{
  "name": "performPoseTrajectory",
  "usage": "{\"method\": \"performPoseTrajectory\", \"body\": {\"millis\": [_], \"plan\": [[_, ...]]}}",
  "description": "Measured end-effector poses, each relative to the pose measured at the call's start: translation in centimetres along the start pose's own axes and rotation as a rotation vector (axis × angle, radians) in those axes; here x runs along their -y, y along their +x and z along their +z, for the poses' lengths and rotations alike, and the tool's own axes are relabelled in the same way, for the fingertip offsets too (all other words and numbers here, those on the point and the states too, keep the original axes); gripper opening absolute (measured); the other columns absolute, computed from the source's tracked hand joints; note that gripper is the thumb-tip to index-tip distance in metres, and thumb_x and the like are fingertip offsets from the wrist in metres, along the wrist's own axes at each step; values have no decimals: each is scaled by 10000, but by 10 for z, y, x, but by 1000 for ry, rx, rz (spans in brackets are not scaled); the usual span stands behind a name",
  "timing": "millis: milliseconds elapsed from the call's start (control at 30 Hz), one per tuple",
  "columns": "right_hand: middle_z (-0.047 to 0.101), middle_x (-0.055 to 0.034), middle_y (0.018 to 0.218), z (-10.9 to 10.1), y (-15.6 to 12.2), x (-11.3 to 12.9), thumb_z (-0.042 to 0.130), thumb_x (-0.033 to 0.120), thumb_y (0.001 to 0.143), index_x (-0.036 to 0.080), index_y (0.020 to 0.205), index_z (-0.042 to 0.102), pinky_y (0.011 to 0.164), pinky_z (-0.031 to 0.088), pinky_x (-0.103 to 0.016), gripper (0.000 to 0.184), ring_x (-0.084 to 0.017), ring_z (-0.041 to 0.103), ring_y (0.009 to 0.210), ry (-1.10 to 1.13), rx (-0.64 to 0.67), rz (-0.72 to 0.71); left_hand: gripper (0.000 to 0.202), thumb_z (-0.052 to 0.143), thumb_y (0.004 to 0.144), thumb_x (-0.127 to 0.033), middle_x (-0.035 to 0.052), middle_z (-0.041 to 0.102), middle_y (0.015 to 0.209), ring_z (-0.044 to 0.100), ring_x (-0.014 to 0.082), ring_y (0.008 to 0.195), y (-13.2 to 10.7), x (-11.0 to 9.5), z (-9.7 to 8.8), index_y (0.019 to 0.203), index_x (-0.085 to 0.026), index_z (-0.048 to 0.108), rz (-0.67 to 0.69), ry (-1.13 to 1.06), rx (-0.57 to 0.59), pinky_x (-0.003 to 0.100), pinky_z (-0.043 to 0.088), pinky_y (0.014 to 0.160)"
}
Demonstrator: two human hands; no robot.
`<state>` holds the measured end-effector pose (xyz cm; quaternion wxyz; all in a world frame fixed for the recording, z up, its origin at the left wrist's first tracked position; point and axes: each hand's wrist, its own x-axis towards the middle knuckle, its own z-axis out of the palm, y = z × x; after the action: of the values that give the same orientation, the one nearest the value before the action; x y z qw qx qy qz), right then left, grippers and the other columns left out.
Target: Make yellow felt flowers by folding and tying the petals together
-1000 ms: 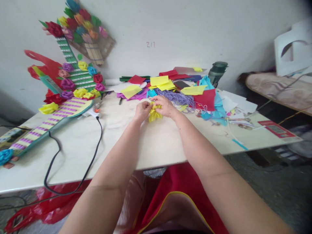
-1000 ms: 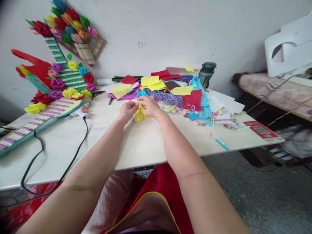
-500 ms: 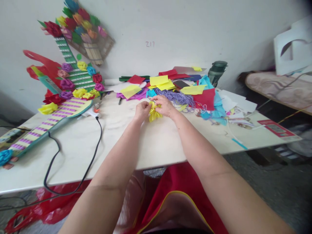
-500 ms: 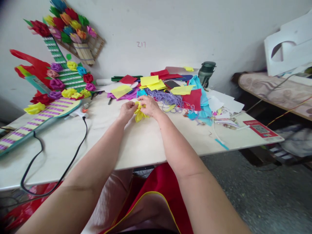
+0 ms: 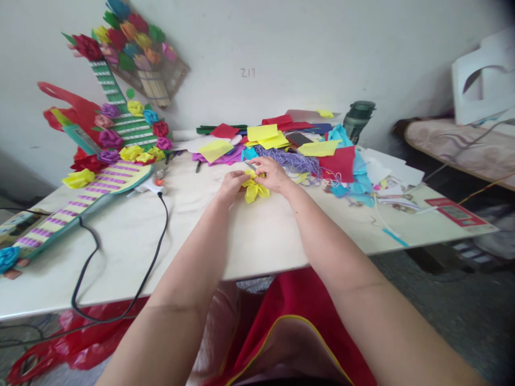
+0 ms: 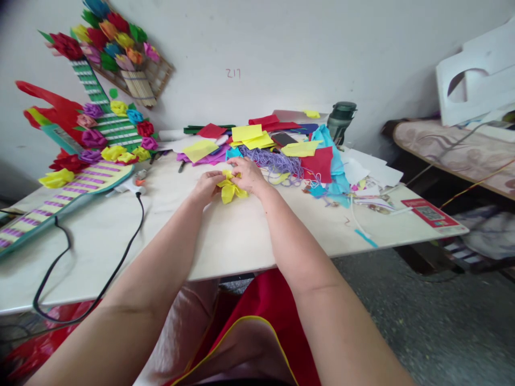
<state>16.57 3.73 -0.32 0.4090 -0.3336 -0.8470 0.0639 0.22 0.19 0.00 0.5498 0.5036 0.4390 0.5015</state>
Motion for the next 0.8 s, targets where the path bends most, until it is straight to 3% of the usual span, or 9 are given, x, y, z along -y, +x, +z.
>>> {"method": "performPoseTrajectory", "body": {"millis": [133, 367, 600, 800], "plan": [[661, -67, 1212, 0, -1, 0, 671, 161, 681, 199, 587, 636, 994, 468, -469, 108, -249, 596, 1083, 41, 42, 6, 127, 698, 633, -189, 37, 619, 587, 610, 155, 545, -1, 0, -3, 662, -127, 592, -83, -71, 57, 281, 517, 582], [667, -66, 1200, 2, 0, 1, 652, 146, 669, 197, 556, 607, 985, 465, -454, 131, -247, 604, 1090, 27, 70, -23, 197, 797, 595, -188, 41, 631, 579, 636, 153, 569, -2, -3, -9, 613, -117, 615, -151, 9, 103, 259, 518, 580], [692, -72, 1158, 1, -1, 7, 636, 127, 670, 199, 542, 572, 989, 454, -456, 161, -261, 594, 1122, -54, 121, 9, 140, 684, 649, -85, -11, 570, 479, 539, 98, 453, -2, -4, -6, 544, -130, 604, -46, 231, 2, 214, 445, 498], [697, -78, 1139, 4, -2, 9, 603, 128, 695, 200, 560, 570, 973, 456, -463, 156, -268, 596, 1121, -71, 143, 52, 164, 561, 589, -2, -21, 550, 447, 524, 113, 441, -1, -6, 1, 518, -145, 598, -8, 367, -119, 227, 436, 487]]}}
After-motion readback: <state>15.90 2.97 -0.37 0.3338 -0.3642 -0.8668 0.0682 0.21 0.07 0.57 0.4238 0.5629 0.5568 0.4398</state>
